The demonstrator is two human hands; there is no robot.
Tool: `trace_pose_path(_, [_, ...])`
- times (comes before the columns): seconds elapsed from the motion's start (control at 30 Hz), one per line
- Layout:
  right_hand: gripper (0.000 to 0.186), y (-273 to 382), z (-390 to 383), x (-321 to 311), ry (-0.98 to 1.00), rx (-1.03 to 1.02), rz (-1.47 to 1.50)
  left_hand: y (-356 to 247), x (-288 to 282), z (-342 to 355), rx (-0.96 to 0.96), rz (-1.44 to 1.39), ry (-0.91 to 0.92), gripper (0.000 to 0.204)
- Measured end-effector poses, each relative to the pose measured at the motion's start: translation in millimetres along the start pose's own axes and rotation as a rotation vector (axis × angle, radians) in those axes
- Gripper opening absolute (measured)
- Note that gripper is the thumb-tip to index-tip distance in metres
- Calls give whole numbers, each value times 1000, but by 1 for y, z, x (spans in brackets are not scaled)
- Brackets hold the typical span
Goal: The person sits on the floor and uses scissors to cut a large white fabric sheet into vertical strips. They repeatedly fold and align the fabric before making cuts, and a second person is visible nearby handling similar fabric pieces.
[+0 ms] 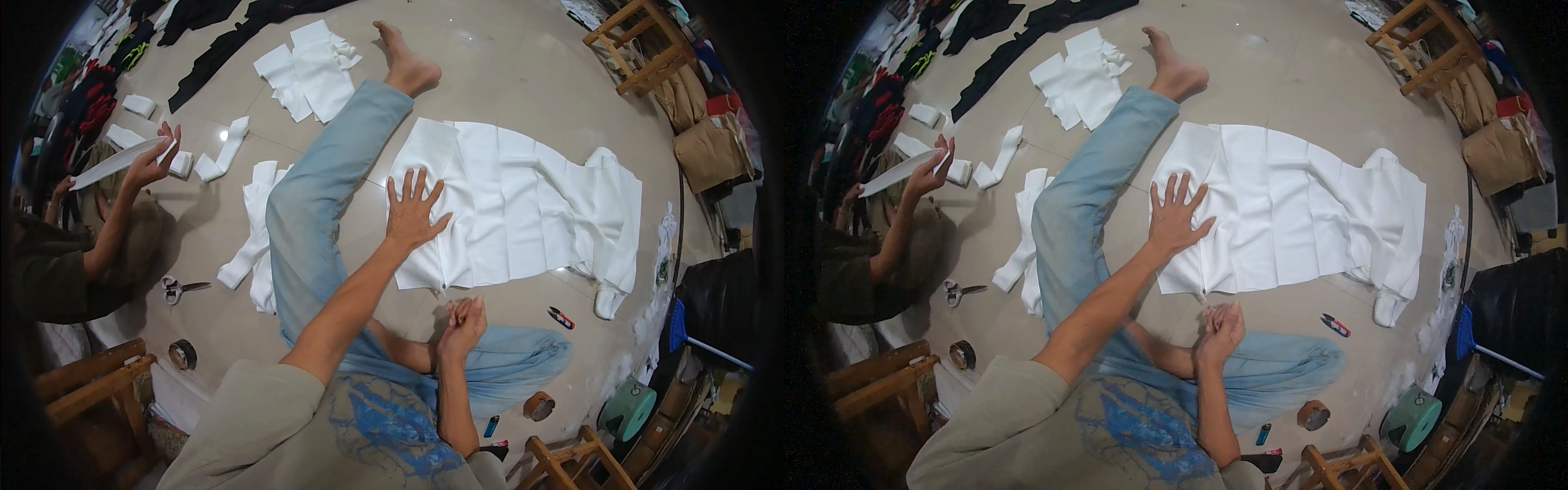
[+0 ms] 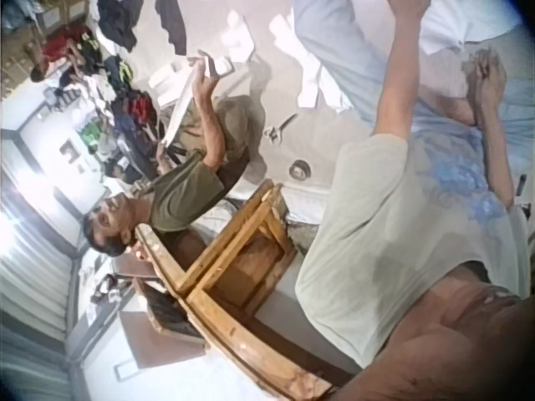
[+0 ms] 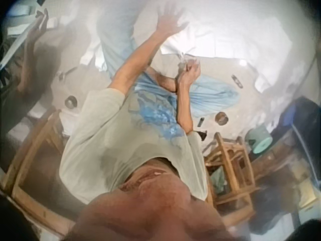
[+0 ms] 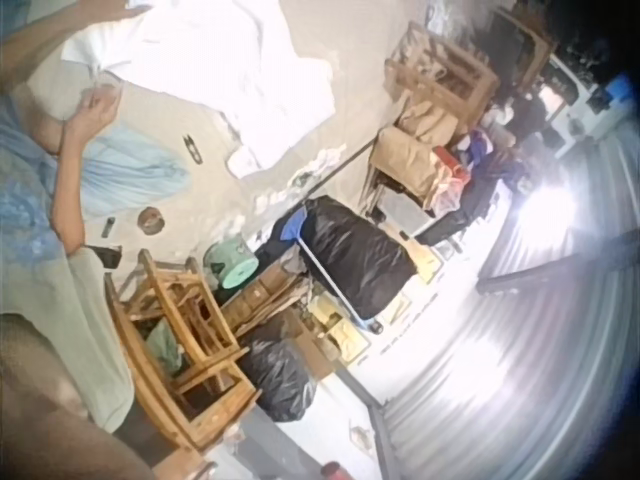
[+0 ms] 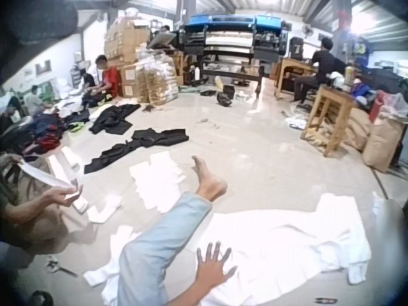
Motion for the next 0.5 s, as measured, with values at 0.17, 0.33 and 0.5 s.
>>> trace_pose_path(0.17, [43,10,-74,-59,-129,-53,-414,8,2,1,-53,58,-25,72])
trace_pose_path(0.33, [38,16,-105,-64,46,-81,-638,18,-1,12,-23,39,-31,76])
trace_pose_path(0.5, [26,32,-44,-2,155,-160,-666,13,-18,12,1,-58,-72,72])
Point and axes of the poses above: each hand's wrist, its own z-axis towards the middle knuckle, its own x-axis out of the palm, y = z × x, the point moved 10 cm from there along z, towards the middle knuckle, and after that the axes turned 14 degrees about x, right-handed, at the moved point
